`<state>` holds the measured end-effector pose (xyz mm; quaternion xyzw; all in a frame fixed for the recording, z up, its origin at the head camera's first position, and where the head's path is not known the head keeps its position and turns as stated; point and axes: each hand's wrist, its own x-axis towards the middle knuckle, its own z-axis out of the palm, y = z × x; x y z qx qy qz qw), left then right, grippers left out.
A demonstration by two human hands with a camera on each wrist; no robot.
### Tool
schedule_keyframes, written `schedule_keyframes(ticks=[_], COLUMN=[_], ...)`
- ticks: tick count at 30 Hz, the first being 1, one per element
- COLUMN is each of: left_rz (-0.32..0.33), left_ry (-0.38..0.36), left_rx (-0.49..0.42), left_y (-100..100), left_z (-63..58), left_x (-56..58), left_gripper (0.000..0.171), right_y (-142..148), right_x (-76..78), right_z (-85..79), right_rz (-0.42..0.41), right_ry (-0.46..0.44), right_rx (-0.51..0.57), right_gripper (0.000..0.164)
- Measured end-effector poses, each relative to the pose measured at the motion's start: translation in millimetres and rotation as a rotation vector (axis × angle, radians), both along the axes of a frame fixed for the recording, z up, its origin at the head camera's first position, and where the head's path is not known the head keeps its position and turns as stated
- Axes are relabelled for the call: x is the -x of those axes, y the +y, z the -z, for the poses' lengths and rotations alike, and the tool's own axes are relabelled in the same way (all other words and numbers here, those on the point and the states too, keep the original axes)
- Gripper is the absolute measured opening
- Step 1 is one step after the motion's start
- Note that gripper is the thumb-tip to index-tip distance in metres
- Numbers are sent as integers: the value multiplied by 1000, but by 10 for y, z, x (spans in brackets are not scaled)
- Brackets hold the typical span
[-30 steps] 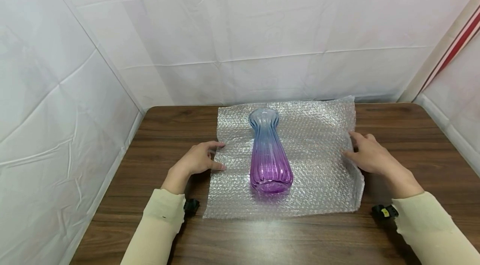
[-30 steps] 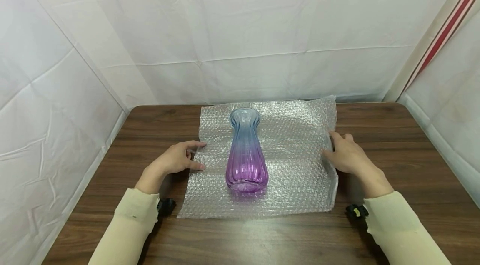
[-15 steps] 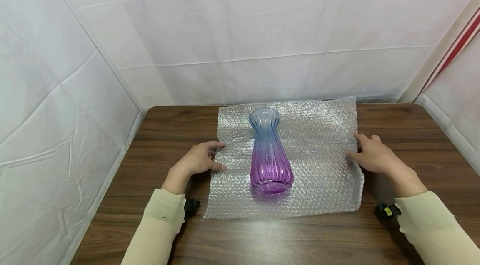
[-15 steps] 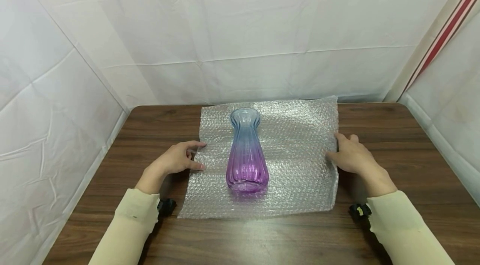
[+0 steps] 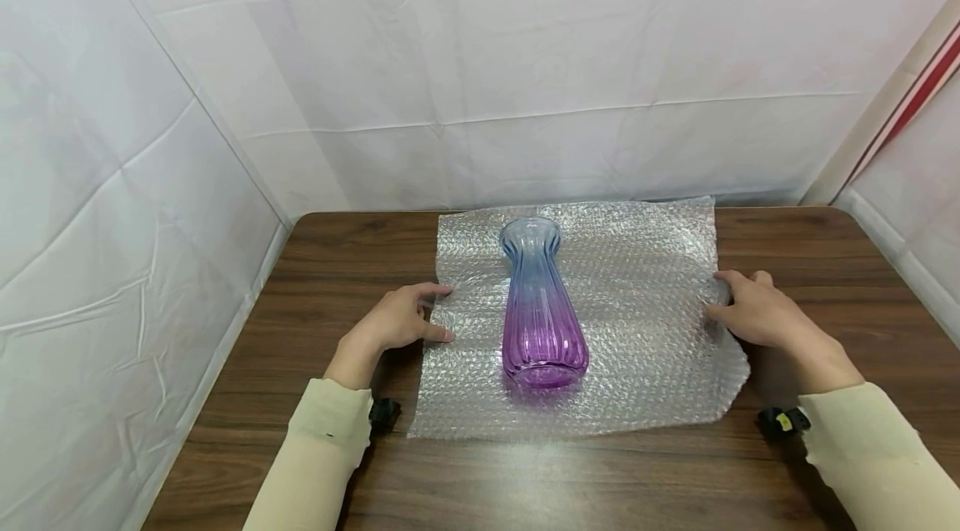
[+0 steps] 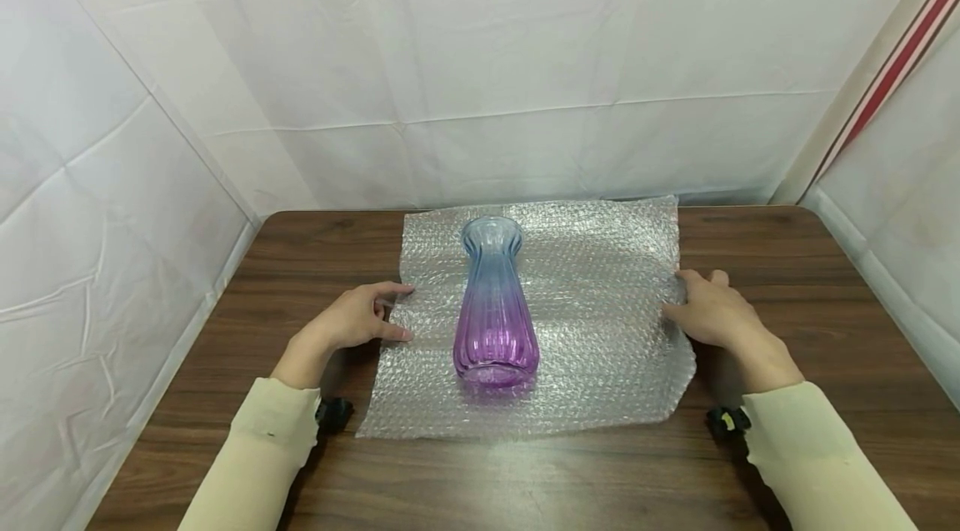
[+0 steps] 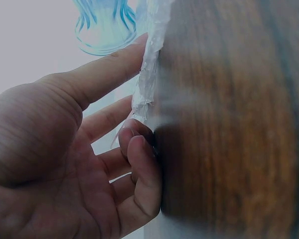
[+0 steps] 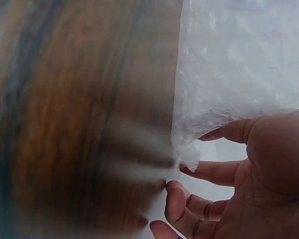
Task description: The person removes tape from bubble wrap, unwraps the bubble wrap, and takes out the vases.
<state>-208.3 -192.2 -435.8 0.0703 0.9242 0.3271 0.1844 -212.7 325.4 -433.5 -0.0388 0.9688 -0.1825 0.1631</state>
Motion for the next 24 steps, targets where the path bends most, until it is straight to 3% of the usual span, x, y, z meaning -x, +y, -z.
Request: schedule_keyframes(ticks=[17, 24], left_rz=[1, -3], left_ry=[9, 4], left_rx=[5, 5], left_y=[0, 0], left_z=[15, 8], left_x=[1, 10], left_gripper=[75, 76], right_y=[91, 98], right_x=[-20, -35], right_z=[33, 25], right_rz=[7, -4], right_ry=[23, 56], right_rx=[14, 2], right_gripper=[84, 75])
